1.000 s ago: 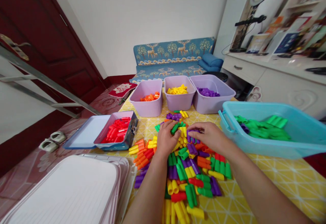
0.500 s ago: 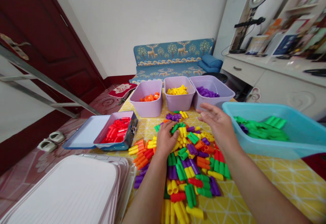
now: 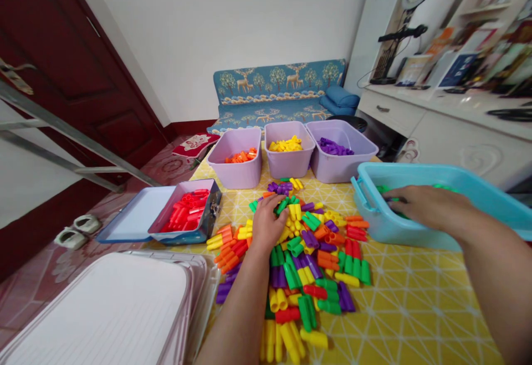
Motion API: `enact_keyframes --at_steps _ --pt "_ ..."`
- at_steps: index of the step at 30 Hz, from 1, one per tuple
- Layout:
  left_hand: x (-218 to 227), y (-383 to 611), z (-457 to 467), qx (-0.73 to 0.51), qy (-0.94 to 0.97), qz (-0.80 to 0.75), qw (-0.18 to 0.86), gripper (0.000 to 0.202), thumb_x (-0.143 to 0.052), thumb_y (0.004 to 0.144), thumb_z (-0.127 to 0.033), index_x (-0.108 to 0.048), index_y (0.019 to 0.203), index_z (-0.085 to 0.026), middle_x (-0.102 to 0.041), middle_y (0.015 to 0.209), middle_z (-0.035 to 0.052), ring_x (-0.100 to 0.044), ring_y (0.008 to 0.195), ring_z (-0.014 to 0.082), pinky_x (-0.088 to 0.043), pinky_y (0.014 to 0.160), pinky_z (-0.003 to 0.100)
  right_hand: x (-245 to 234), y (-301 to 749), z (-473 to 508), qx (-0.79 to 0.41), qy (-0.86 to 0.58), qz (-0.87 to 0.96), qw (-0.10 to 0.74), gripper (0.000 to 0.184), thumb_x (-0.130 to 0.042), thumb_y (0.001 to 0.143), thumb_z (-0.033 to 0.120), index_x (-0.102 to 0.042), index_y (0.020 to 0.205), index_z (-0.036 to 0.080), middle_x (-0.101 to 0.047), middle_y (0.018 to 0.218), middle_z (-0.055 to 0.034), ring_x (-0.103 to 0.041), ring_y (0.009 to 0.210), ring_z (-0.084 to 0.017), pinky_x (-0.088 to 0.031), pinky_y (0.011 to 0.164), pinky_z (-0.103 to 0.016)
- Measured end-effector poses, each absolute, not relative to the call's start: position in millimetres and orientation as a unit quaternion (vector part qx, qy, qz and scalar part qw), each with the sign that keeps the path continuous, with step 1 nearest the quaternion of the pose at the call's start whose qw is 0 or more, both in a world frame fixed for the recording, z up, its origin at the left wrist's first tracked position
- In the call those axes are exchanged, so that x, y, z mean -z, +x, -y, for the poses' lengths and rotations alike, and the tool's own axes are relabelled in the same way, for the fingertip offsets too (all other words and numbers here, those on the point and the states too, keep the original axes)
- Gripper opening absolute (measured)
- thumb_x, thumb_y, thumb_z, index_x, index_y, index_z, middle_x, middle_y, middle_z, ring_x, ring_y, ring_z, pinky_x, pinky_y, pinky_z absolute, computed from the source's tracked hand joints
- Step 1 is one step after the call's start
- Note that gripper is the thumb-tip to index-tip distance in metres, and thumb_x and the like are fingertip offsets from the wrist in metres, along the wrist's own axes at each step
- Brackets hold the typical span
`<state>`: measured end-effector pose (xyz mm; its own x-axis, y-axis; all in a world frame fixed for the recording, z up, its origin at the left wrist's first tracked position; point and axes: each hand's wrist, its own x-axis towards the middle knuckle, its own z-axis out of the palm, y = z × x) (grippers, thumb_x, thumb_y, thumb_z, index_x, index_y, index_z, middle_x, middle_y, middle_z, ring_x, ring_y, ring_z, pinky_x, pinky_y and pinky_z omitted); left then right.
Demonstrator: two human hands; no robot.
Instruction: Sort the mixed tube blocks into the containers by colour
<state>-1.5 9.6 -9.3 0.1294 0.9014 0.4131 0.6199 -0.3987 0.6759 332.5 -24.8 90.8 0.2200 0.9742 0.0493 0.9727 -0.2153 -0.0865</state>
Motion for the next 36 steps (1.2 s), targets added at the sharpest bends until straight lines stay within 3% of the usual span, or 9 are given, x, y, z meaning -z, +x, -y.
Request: enact_keyframes --at_steps 4,9,13,18,21,23,27,32,36 --pt "8 -1 -9 -0.407 0.731 -0.519 0.176 0.035 -0.060 0.079 -0.022 -0.065 0.113 -0.022 -0.064 0.118 0.0051 -0.053 0.115 0.0223 -0.039 0.103 0.039 -90 334 17 -0.094 -0.778 0.617 -0.070 0.028 -0.053 0.082 0.039 -0.073 0.101 0.034 -0.070 0.110 -0.0072 -0.064 0.096 -0.032 -0.044 0.072 -0.039" --pt "8 -1 -9 -0.409 0.728 -0.520 0.180 0.035 -0.060 0.079 -0.023 -0.065 0.113 -0.023 -0.064 0.118 0.0052 -0.053 0.114 0.0225 -0.040 0.103 0.040 -92 333 13 -0.062 -0.783 0.615 -0.068 0.014 -0.061 0.072 0.031 -0.072 0.081 0.028 -0.071 0.088 -0.0067 -0.064 0.082 -0.026 -0.042 0.064 -0.032" --pt "8 -1 -10 -0.406 0.730 -0.521 0.177 0.036 -0.060 0.078 -0.022 -0.064 0.114 -0.023 -0.063 0.120 0.0052 -0.053 0.116 0.0227 -0.039 0.103 0.040 -107 326 12 0.038 -0.810 0.585 -0.001 0.014 -0.059 0.070 0.034 -0.069 0.080 0.030 -0.069 0.082 -0.0038 -0.062 0.072 -0.024 -0.040 0.057 -0.030" --pt "9 -1 -10 -0.401 0.733 -0.521 0.174 0.036 -0.060 0.079 -0.022 -0.064 0.114 -0.022 -0.063 0.119 0.0053 -0.053 0.116 0.0226 -0.039 0.103 0.039 -145 302 -9 0.132 -0.777 0.591 0.173 0.018 -0.062 0.070 0.034 -0.069 0.085 0.025 -0.070 0.082 -0.0031 -0.064 0.074 -0.023 -0.043 0.060 -0.030" --pt "8 -2 -9 -0.403 0.733 -0.519 0.178 0.035 -0.059 0.079 -0.023 -0.064 0.113 -0.022 -0.063 0.119 0.0057 -0.052 0.117 0.0230 -0.039 0.103 0.040 -151 276 -24 0.088 -0.704 0.621 0.334 0.038 -0.063 0.074 0.025 -0.063 0.110 0.016 -0.069 0.102 -0.0098 -0.066 0.087 -0.022 -0.049 0.072 -0.030" --pt "7 -2 -9 -0.405 0.732 -0.517 0.182 0.034 -0.060 0.079 -0.022 -0.064 0.112 -0.022 -0.063 0.118 0.0057 -0.053 0.116 0.0228 -0.039 0.103 0.040 -141 253 -27 0.028 -0.633 0.667 0.391 0.048 -0.063 0.076 0.024 -0.056 0.122 0.012 -0.063 0.116 -0.0150 -0.064 0.097 -0.023 -0.050 0.079 -0.031" --pt "5 -1 -7 -0.405 0.728 -0.524 0.180 0.031 -0.062 0.077 -0.022 -0.065 0.108 -0.023 -0.065 0.113 0.0043 -0.055 0.110 0.0218 -0.041 0.100 0.039 -90 208 -15 -0.069 -0.549 0.748 0.366 0.033 -0.062 0.076 0.020 -0.065 0.109 0.019 -0.067 0.111 -0.0094 -0.064 0.099 -0.024 -0.048 0.090 -0.041" --pt "-1 2 -3 -0.383 0.717 -0.554 0.179 0.028 -0.061 0.077 -0.025 -0.064 0.105 -0.024 -0.068 0.107 0.0034 -0.059 0.103 0.0226 -0.045 0.093 0.037 -28 194 1 -0.125 -0.583 0.728 0.339 0.039 -0.064 0.077 0.033 -0.064 0.112 0.017 -0.065 0.117 -0.0149 -0.059 0.111 -0.031 -0.043 0.098 -0.048" --pt "-3 2 -1 -0.352 0.712 -0.579 0.185 0.027 -0.057 0.082 -0.033 -0.064 0.107 -0.024 -0.071 0.102 0.0034 -0.064 0.092 0.0216 -0.047 0.081 0.033 -15 197 7 -0.202 -0.601 0.693 0.343 0.044 -0.054 0.084 0.042 -0.060 0.119 0.017 -0.066 0.115 -0.0146 -0.063 0.104 -0.028 -0.046 0.094 -0.047"
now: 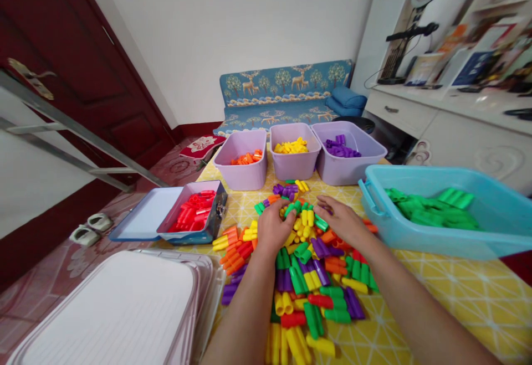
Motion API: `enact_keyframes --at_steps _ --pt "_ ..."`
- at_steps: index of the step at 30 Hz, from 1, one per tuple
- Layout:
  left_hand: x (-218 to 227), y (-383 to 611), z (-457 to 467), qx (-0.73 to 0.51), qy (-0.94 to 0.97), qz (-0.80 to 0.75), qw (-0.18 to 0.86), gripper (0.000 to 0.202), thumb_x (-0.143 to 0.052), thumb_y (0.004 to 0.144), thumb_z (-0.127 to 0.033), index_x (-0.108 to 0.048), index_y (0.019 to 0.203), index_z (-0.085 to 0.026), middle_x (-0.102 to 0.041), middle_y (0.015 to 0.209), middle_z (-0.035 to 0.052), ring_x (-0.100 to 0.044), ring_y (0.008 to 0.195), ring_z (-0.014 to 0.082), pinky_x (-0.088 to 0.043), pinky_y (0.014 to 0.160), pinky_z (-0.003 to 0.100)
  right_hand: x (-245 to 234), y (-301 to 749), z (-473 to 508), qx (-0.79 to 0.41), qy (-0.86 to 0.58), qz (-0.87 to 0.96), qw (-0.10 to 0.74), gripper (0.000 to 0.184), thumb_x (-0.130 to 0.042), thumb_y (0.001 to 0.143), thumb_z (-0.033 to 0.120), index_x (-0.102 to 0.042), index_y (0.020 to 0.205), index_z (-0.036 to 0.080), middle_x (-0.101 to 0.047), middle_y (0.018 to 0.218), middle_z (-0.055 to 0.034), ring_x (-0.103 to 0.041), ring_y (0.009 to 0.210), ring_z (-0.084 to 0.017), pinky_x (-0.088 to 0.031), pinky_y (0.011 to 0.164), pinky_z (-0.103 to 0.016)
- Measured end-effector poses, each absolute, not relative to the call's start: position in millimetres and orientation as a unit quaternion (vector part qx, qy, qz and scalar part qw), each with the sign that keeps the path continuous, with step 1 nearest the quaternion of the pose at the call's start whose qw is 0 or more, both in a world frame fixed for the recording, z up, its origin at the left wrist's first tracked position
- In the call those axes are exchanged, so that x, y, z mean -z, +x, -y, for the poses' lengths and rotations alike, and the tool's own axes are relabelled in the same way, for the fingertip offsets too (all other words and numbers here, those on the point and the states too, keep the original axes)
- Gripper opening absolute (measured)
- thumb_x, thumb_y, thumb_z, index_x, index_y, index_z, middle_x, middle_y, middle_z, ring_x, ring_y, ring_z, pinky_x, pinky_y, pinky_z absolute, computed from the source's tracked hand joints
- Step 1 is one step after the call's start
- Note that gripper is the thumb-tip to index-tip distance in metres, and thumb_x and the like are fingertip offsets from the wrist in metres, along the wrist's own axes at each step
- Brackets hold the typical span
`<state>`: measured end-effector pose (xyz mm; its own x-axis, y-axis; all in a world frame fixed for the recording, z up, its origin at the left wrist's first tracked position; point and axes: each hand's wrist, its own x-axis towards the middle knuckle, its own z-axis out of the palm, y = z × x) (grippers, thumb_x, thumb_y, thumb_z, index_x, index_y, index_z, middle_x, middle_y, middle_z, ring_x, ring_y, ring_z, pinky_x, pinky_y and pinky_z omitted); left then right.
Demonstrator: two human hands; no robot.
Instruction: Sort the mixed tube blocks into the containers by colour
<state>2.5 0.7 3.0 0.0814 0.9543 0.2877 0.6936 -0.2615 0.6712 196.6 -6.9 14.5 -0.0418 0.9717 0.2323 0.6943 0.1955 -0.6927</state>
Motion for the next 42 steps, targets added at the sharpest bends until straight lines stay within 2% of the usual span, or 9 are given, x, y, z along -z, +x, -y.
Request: enact_keyframes --at_steps 6,11,15,21,24,28,33,36,42 --pt "-1 2 -3 -0.337 0.704 -0.596 0.191 0.035 -0.044 0.089 -0.044 -0.064 0.105 -0.021 -0.071 0.086 0.0046 -0.065 0.075 0.0189 -0.045 0.067 0.027 -17 184 18 -0.295 -0.509 0.715 0.377 0.048 -0.064 0.078 0.037 -0.057 0.123 0.024 -0.066 0.114 -0.0054 -0.063 0.098 -0.021 -0.048 0.090 -0.036" --pt "-4 3 -2 -0.345 0.697 -0.592 0.211 0.042 -0.039 0.091 -0.049 -0.064 0.106 -0.019 -0.072 0.090 0.0064 -0.066 0.084 0.0207 -0.046 0.072 0.028 -15 181 21 -0.367 -0.479 0.690 0.400 0.049 -0.067 0.073 0.026 -0.058 0.121 0.023 -0.066 0.094 -0.0018 -0.062 0.082 -0.016 -0.051 0.076 -0.031" --pt "-4 2 -2 -0.369 0.692 -0.572 0.240 0.048 -0.030 0.094 -0.049 -0.068 0.094 -0.019 -0.072 0.087 0.0053 -0.065 0.083 0.0202 -0.047 0.075 0.030 -11 182 18 -0.410 -0.482 0.627 0.454 0.039 -0.065 0.075 0.029 -0.059 0.112 0.021 -0.067 0.096 -0.0042 -0.064 0.083 -0.017 -0.052 0.076 -0.032" --pt "-5 0 -4 -0.541 0.608 -0.536 0.224 0.039 -0.044 0.091 -0.039 -0.059 0.120 -0.018 -0.063 0.121 0.0079 -0.058 0.111 0.0192 -0.044 0.094 0.030 -16 182 19 -0.425 -0.472 0.599 0.487 0.033 -0.067 0.074 0.035 -0.062 0.104 0.021 -0.067 0.107 -0.0072 -0.064 0.090 -0.020 -0.053 0.081 -0.036" --pt "-9 -1 0 -0.576 0.581 -0.518 0.248 0.036 -0.043 0.091 -0.041 -0.066 0.103 -0.015 -0.070 0.095 0.0061 -0.064 0.089 0.0168 -0.049 0.081 0.027 -20 181 20 -0.422 -0.464 0.599 0.497 0.033 -0.067 0.074 0.036 -0.063 0.103 0.020 -0.068 0.103 -0.0066 -0.064 0.094 -0.020 -0.051 0.086 -0.037" --pt "-12 1 5 -0.512 0.617 -0.517 0.299 0.044 -0.039 0.092 -0.045 -0.070 0.081 -0.015 -0.060 0.054 -0.0009 -0.057 0.056 0.0124 -0.047 0.061 0.023 -20 180 19 -0.378 -0.498 0.604 0.494 0.033 -0.065 0.075 0.036 -0.064 0.103 0.019 -0.069 0.099 -0.0067 -0.063 0.090 -0.020 -0.051 0.083 -0.036" --pt "-10 4 4 -0.392 0.740 -0.501 0.218 0.020 -0.054 0.082 -0.028 -0.073 0.088 -0.022 -0.073 0.091 0.0013 -0.063 0.089 0.0186 -0.047 0.086 0.031 -17 186 19 -0.369 -0.518 0.596 0.490 0.032 -0.066 0.073 0.035 -0.066 0.101 0.019 -0.070 0.092 -0.0061 -0.064 0.082 -0.019 -0.052 0.075 -0.034" --pt "-7 5 1 -0.348 0.769 -0.503 0.185 0.026 -0.055 0.078 -0.019 -0.073 0.096 -0.026 -0.071 0.106 0.0008 -0.060 0.102 0.0211 -0.043 0.096 0.035 -25 191 20 -0.405 -0.497 0.597 0.483 0.034 -0.065 0.073 0.037 -0.065 0.102 0.020 -0.070 0.093 -0.0056 -0.064 0.077 -0.017 -0.052 0.064 -0.028" --pt "-5 5 0 -0.321 0.748 -0.539 0.217 0.027 -0.050 0.079 -0.019 -0.073 0.092 -0.024 -0.073 0.094 0.0026 -0.064 0.083 0.0186 -0.047 0.076 0.029 -59 189 -3 -0.429 -0.523 0.617 0.402 0.025 -0.066 0.070 0.032 -0.069 0.088 0.016 -0.063 0.064 -0.0005 -0.054 0.048 -0.010 -0.044 0.044 -0.022"
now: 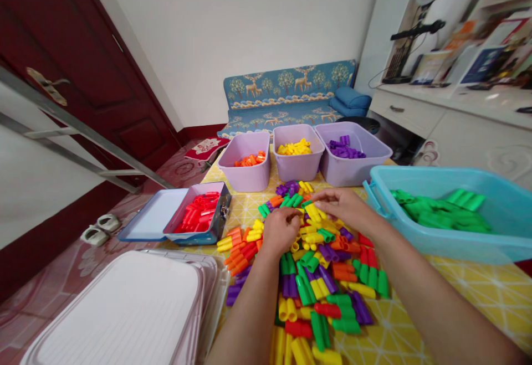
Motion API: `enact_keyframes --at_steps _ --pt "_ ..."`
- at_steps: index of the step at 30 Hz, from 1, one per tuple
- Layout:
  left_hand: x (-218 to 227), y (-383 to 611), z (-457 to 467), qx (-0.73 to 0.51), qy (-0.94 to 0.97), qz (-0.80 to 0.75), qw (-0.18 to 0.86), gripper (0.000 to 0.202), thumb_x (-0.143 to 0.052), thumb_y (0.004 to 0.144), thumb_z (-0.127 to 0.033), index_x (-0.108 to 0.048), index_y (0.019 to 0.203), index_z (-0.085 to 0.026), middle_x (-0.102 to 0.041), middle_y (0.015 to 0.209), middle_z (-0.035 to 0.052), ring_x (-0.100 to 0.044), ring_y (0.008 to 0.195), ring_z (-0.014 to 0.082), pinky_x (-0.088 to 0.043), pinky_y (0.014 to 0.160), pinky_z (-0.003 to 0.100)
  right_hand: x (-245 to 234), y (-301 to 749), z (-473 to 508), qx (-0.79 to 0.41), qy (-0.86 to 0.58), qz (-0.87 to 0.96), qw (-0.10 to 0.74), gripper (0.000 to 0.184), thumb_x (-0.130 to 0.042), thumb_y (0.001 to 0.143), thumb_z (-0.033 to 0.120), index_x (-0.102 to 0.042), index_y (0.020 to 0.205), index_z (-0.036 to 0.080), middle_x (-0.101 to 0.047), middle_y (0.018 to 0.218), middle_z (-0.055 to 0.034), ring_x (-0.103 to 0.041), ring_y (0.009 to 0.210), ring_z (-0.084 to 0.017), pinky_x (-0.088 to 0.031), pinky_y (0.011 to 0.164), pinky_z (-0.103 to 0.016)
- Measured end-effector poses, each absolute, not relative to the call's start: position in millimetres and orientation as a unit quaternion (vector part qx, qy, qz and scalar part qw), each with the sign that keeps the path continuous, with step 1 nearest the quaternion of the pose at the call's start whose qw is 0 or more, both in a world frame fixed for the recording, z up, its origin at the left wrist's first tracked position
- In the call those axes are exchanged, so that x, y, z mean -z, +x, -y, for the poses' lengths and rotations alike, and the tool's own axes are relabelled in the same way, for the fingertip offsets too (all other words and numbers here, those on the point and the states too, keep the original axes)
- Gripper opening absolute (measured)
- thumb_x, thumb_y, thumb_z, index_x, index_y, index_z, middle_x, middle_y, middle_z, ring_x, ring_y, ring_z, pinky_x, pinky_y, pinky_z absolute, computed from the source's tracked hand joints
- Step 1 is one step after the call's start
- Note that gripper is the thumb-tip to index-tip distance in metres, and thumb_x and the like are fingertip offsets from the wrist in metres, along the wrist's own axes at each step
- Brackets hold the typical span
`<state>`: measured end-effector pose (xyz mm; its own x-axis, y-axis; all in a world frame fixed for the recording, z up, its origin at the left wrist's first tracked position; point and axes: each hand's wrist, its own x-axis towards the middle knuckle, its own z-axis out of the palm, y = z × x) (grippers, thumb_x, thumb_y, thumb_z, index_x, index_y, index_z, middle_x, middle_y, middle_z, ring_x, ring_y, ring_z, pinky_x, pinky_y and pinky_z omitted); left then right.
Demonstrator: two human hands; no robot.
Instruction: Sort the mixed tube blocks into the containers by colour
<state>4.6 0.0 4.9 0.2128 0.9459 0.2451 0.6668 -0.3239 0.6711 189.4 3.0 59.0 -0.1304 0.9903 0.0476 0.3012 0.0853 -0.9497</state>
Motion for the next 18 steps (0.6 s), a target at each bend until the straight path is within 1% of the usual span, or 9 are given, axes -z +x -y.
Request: enact_keyframes --at_steps 2,4,5,7,10,13,14,16,18 --pt "-5 5 0 -0.327 0.732 -0.553 0.226 0.024 -0.049 0.080 -0.021 -0.073 0.083 -0.022 -0.072 0.084 0.0023 -0.063 0.074 0.0172 -0.045 0.067 0.027 -74 184 -19 -0.390 -0.510 0.598 0.479 0.026 -0.065 0.070 0.033 -0.068 0.091 0.016 -0.066 0.073 -0.0024 -0.059 0.055 -0.012 -0.050 0.052 -0.024" --pt "-6 5 1 -0.334 0.720 -0.565 0.226 0.024 -0.049 0.082 -0.025 -0.070 0.071 -0.021 -0.067 0.068 0.0011 -0.058 0.063 0.0155 -0.038 0.058 0.025 -85 177 -33 -0.358 -0.458 0.570 0.581 0.038 -0.064 0.072 0.035 -0.062 0.106 0.020 -0.067 0.098 -0.0060 -0.066 0.074 -0.015 -0.055 0.065 -0.028" --pt "-6 5 1 -0.337 0.716 -0.569 0.225 0.028 -0.049 0.084 -0.028 -0.067 0.065 -0.020 -0.062 0.060 0.0002 -0.055 0.058 0.0145 -0.034 0.054 0.024 -87 174 -37 -0.351 -0.433 0.562 0.611 0.044 -0.064 0.073 0.036 -0.058 0.114 0.022 -0.064 0.111 -0.0074 -0.067 0.084 -0.017 -0.055 0.071 -0.031" --pt "-5 5 0 -0.346 0.706 -0.576 0.225 0.039 -0.046 0.087 -0.035 -0.058 0.053 -0.019 -0.050 0.049 -0.0014 -0.046 0.050 0.0124 -0.026 0.049 0.024 -86 170 -38 -0.348 -0.424 0.569 0.612 0.048 -0.064 0.074 0.038 -0.055 0.119 0.024 -0.060 0.122 -0.0090 -0.066 0.095 -0.020 -0.055 0.077 -0.034" --pt "-2 4 -3 -0.365 0.691 -0.578 0.233 0.048 -0.044 0.088 -0.040 -0.047 0.046 -0.019 -0.037 0.044 -0.0030 -0.035 0.044 0.0100 -0.020 0.048 0.024 -72 170 -21 -0.340 -0.481 0.633 0.501 0.034 -0.061 0.077 0.038 -0.065 0.106 0.020 -0.068 0.106 -0.0080 -0.067 0.088 -0.021 -0.054 0.076 -0.034" --pt "3 4 -6 -0.392 0.671 -0.580 0.245 0.047 -0.044 0.088 -0.042 -0.044 0.047 -0.018 -0.033 0.045 -0.0040 -0.032 0.044 0.0094 -0.019 0.049 0.025 -57 177 6 -0.337 -0.502 0.729 0.322 0.027 -0.064 0.074 0.037 -0.070 0.095 0.021 -0.071 0.090 -0.0042 -0.065 0.077 -0.020 -0.052 0.071 -0.032" --pt "4 4 -8 -0.405 0.660 -0.583 0.247 0.047 -0.044 0.088 -0.042 -0.043 0.048 -0.018 -0.033 0.046 -0.0042 -0.032 0.045 0.0093 -0.019 0.049 0.025 -54 180 15 -0.329 -0.502 0.756 0.263 0.031 -0.068 0.070 0.037 -0.071 0.097 0.022 -0.071 0.089 -0.0032 -0.065 0.075 -0.020 -0.051 0.069 -0.031" --pt "7 3 -10 -0.428 0.641 -0.586 0.249 0.044 -0.045 0.087 -0.042 -0.044 0.050 -0.018 -0.034 0.047 -0.0048 -0.033 0.046 0.0090 -0.019 0.049 0.024 -52 183 27 -0.288 -0.510 0.792 0.169 0.048 -0.076 0.060 0.036 -0.069 0.106 0.025 -0.071 0.092 -0.0025 -0.064 0.076 -0.021 -0.049 0.068 -0.030" --pt "8 3 -11 -0.444 0.632 -0.582 0.254 0.041 -0.046 0.087 -0.041 -0.048 0.053 -0.017 -0.037 0.049 -0.0051 -0.035 0.048 0.0089 -0.022 0.050 0.024 -51 182 32 -0.236 -0.529 0.806 0.124 0.057 -0.078 0.056 0.035 -0.067 0.111 0.026 -0.071 0.097 -0.0030 -0.065 0.080 -0.023 -0.048 0.069 -0.031"
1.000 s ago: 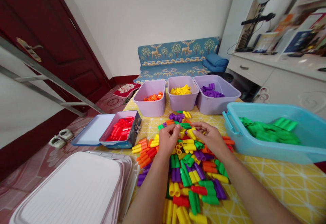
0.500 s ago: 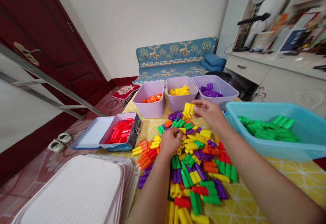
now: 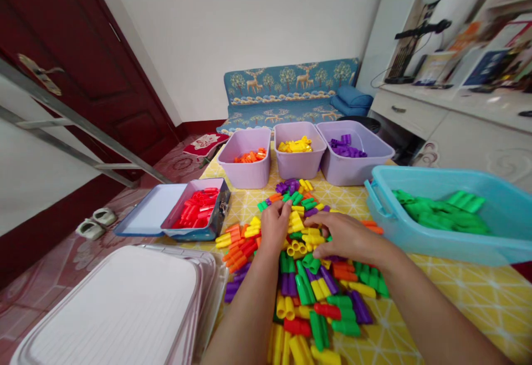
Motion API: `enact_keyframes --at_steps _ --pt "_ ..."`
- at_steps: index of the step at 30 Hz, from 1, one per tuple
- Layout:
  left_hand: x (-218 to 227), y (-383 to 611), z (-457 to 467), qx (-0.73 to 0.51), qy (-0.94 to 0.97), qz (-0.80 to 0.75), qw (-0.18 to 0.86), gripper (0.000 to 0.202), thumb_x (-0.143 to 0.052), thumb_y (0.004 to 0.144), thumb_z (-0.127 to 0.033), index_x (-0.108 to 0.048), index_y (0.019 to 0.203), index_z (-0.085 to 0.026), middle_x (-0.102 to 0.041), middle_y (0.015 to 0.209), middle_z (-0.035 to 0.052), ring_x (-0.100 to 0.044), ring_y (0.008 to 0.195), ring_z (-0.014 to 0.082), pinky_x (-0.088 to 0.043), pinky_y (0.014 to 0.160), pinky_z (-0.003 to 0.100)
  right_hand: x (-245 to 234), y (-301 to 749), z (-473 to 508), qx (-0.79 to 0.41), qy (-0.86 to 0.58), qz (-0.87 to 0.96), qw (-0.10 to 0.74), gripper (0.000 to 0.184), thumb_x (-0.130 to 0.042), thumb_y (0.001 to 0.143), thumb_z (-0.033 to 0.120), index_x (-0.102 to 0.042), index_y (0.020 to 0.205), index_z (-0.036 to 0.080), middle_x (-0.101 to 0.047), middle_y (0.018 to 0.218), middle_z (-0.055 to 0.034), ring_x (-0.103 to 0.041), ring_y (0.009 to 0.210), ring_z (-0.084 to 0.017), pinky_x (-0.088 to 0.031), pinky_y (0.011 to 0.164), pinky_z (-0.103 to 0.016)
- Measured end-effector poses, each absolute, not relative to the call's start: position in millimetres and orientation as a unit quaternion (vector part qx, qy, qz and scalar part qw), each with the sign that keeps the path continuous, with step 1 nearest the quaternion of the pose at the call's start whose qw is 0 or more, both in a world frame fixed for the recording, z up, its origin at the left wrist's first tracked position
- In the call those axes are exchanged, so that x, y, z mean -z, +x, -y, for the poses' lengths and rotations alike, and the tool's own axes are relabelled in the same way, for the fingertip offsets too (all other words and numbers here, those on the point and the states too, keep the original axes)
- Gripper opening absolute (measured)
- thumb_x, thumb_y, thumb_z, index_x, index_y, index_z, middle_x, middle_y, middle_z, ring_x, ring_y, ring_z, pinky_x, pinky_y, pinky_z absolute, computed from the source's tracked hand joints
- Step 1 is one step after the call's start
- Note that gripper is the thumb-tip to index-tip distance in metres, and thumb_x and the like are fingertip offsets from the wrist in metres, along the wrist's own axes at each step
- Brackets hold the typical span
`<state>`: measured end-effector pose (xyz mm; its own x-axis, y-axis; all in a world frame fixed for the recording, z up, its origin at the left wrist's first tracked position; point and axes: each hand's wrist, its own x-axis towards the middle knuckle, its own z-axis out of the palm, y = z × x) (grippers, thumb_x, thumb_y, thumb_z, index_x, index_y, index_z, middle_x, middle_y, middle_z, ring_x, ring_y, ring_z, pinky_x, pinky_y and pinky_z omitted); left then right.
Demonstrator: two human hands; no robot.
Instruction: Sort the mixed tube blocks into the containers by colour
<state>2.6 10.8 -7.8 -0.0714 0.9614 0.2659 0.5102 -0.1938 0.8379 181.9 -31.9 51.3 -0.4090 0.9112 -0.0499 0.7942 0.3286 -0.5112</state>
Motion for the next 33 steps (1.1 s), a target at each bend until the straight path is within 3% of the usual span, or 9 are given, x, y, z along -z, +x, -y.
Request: enact_keyframes --at_steps 6,11,15,17,19,22,27,33 --pt "2 1 -8 -0.502 0.584 -0.575 0.276 0.035 -0.043 0.089 -0.039 -0.062 0.070 -0.016 -0.056 0.061 -0.0016 -0.049 0.060 0.0116 -0.033 0.058 0.023 -39 161 23 -0.189 -0.582 0.762 0.212 0.040 -0.062 0.075 0.032 -0.067 0.113 0.018 -0.072 0.102 -0.0089 -0.065 0.091 -0.024 -0.047 0.081 -0.034" --pt "-6 0 -3 -0.554 0.540 -0.577 0.262 0.042 -0.039 0.090 -0.042 -0.060 0.064 -0.016 -0.056 0.059 -0.0008 -0.053 0.062 0.0131 -0.038 0.062 0.024 -39 160 4 -0.161 -0.568 0.755 0.285 0.034 -0.060 0.080 0.047 -0.071 0.101 0.022 -0.070 0.103 -0.0059 -0.064 0.087 -0.021 -0.048 0.079 -0.032" --pt "-2 -1 -5 -0.548 0.558 -0.584 0.220 0.036 -0.040 0.090 -0.035 -0.063 0.072 -0.016 -0.064 0.072 0.0032 -0.059 0.074 0.0163 -0.044 0.074 0.028 -37 163 -25 -0.083 -0.567 0.769 0.283 0.022 -0.062 0.079 0.028 -0.071 0.098 0.021 -0.070 0.103 -0.0065 -0.059 0.102 -0.023 -0.042 0.093 -0.034" --pt "4 0 -8 -0.513 0.604 -0.579 0.194 0.022 -0.048 0.085 -0.026 -0.066 0.092 -0.016 -0.068 0.094 0.0070 -0.060 0.093 0.0197 -0.045 0.087 0.032 -32 161 -37 -0.078 -0.563 0.782 0.257 0.032 -0.065 0.074 0.019 -0.069 0.106 0.020 -0.069 0.108 -0.0067 -0.056 0.108 -0.024 -0.041 0.096 -0.036" --pt "8 1 -10 -0.458 0.655 -0.576 0.172 0.036 -0.053 0.076 -0.016 -0.062 0.111 -0.016 -0.064 0.114 0.0092 -0.056 0.109 0.0229 -0.041 0.098 0.037 -25 159 -44 -0.100 -0.556 0.791 0.235 0.046 -0.064 0.071 0.014 -0.064 0.116 0.019 -0.067 0.115 -0.0075 -0.056 0.109 -0.024 -0.041 0.096 -0.036" --pt "13 2 -12 -0.397 0.698 -0.576 0.155 0.054 -0.055 0.069 -0.008 -0.056 0.122 -0.018 -0.059 0.127 0.0089 -0.050 0.119 0.0260 -0.036 0.105 0.042 -15 156 -47 -0.148 -0.535 0.803 0.216 0.059 -0.061 0.067 0.009 -0.058 0.125 0.020 -0.066 0.118 -0.0077 -0.060 0.105 -0.023 -0.044 0.092 -0.034" --pt "13 2 -13 -0.437 0.686 -0.536 0.226 0.049 -0.054 0.072 -0.008 -0.058 0.120 -0.018 -0.062 0.122 0.0083 -0.054 0.115 0.0237 -0.040 0.101 0.039 -10 155 -42 -0.205 -0.512 0.802 0.231 0.043 -0.062 0.069 0.013 -0.067 0.111 0.021 -0.069 0.110 -0.0071 -0.062 0.100 -0.024 -0.045 0.089 -0.034" --pt "6 3 -11 -0.551 0.593 -0.475 0.345 0.029 -0.057 0.082 -0.027 -0.062 0.109 -0.019 -0.068 0.090 0.0034 -0.062 0.079 0.0169 -0.048 0.074 0.028 -20 159 -19 -0.280 -0.491 0.746 0.352 0.024 -0.057 0.079 0.024 -0.069 0.099 0.016 -0.071 0.093 -0.0059 -0.064 0.086 -0.020 -0.047 0.078 -0.032"
